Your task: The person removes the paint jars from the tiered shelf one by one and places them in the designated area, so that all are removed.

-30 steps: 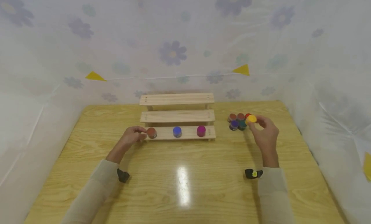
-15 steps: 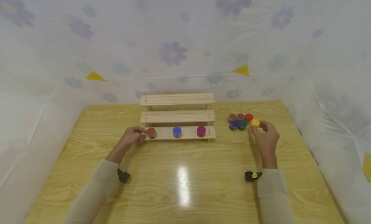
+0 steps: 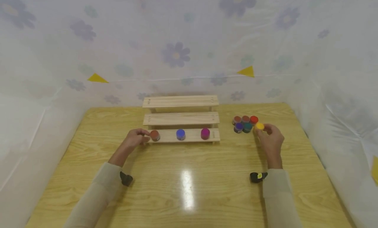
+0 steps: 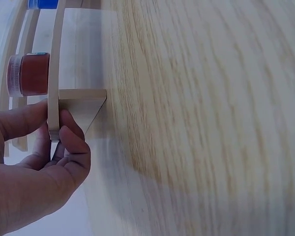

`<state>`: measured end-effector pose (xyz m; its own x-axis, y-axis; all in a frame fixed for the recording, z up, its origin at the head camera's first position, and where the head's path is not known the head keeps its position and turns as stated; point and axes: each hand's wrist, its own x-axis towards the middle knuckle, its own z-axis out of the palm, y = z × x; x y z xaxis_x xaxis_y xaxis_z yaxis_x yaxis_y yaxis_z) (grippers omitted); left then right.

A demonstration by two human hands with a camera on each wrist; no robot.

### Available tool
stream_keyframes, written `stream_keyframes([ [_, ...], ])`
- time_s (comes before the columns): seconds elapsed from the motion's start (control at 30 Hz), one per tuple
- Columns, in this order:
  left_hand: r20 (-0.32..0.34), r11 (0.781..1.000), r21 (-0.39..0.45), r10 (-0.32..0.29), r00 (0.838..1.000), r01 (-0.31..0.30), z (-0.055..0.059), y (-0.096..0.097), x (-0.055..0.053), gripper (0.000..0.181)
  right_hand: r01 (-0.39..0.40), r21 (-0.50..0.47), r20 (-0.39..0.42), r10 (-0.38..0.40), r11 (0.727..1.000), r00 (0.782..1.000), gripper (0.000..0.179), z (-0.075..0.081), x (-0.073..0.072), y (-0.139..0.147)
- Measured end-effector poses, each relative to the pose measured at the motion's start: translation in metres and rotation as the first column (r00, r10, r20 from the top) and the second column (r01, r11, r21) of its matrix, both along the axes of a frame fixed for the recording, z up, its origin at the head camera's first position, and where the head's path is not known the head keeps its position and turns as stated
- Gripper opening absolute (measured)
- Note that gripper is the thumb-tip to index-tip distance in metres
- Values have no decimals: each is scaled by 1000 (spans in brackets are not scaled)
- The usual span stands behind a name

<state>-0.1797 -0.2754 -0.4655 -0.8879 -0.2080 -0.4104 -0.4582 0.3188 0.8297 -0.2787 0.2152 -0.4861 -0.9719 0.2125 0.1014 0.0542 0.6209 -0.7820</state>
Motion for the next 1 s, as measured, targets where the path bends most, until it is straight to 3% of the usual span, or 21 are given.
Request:
stream_keyframes([
  [1.0,-9,999,33,18,1000,-17,2,0,0,19,-55,32,119,51,998,992,50,-8,-13,-5],
])
